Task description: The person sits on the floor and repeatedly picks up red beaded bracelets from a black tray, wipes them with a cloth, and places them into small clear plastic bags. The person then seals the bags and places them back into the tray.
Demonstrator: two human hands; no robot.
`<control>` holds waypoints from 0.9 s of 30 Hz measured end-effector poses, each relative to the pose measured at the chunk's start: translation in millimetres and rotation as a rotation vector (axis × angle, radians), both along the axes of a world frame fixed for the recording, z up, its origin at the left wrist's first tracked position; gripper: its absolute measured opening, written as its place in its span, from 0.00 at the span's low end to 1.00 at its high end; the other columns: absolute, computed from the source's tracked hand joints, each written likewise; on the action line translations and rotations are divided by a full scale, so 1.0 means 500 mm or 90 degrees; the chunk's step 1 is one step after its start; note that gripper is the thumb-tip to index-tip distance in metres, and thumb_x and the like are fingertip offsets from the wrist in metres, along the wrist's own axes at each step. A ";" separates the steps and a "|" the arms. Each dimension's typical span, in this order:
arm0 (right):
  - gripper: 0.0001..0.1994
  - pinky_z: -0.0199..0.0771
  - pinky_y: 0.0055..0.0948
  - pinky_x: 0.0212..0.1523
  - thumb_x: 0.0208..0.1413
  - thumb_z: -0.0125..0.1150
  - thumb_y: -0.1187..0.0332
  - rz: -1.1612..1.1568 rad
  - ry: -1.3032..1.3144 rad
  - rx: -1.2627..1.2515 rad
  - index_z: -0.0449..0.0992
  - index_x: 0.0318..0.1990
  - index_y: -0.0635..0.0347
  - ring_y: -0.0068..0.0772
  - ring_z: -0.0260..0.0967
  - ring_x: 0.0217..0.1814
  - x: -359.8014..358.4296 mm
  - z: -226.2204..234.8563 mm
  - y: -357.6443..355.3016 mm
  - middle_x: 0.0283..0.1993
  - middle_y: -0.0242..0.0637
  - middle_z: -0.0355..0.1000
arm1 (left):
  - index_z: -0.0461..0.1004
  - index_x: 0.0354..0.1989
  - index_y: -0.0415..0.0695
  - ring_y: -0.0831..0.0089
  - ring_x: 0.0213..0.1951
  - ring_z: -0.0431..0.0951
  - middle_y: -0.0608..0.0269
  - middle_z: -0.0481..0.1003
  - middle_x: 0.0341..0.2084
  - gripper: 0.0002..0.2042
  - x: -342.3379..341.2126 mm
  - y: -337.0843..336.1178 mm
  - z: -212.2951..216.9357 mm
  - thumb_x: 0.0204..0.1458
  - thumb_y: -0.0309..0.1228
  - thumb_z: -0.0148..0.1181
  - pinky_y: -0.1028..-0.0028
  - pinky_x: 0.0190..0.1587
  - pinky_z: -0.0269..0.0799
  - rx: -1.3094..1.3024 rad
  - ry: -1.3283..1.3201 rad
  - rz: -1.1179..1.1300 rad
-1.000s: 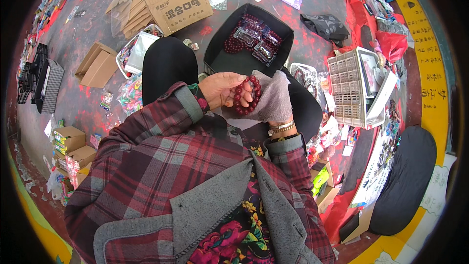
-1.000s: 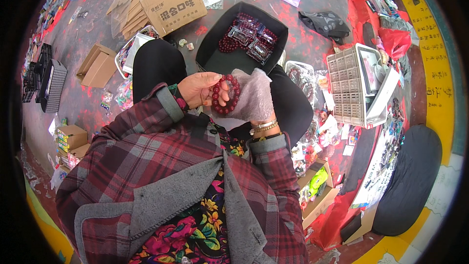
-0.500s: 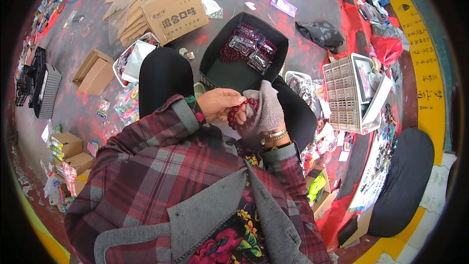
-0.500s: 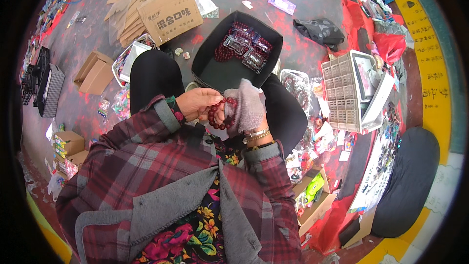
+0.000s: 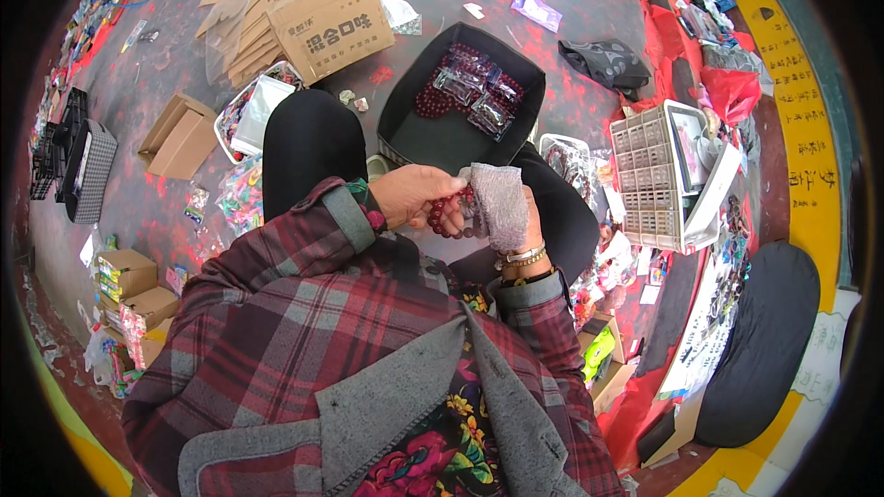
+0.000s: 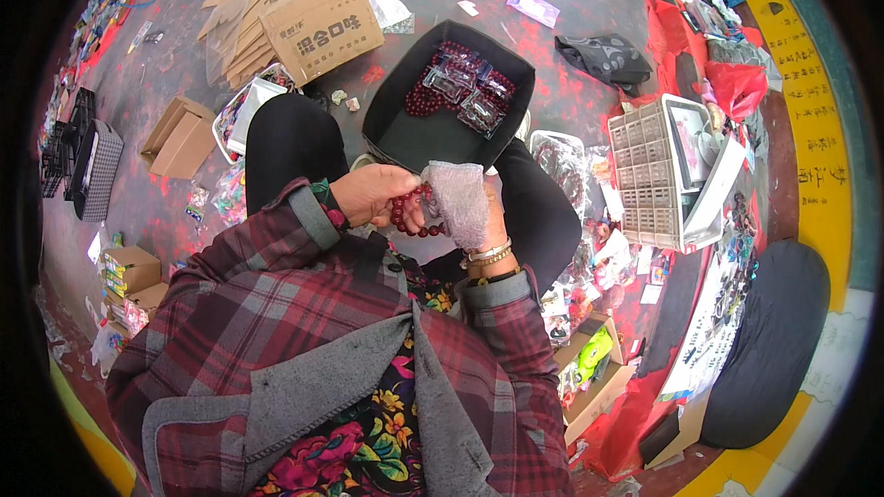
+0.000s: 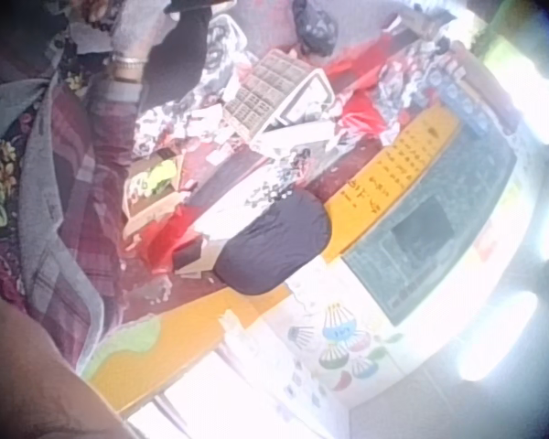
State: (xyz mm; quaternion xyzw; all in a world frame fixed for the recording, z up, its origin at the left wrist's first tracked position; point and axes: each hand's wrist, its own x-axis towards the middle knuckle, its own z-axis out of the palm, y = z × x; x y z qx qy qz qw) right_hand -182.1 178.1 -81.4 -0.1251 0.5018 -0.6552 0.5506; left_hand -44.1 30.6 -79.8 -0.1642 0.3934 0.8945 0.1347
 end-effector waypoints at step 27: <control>0.20 0.73 0.32 0.37 0.59 0.46 0.57 -0.055 -0.275 -0.073 0.68 0.47 0.68 0.39 0.72 0.36 -0.016 -0.088 -0.005 0.38 0.45 0.72 | 0.68 0.38 0.41 0.71 0.29 0.78 0.56 0.76 0.28 0.14 0.007 0.000 -0.008 0.59 0.40 0.43 0.85 0.17 0.58 0.083 0.056 0.099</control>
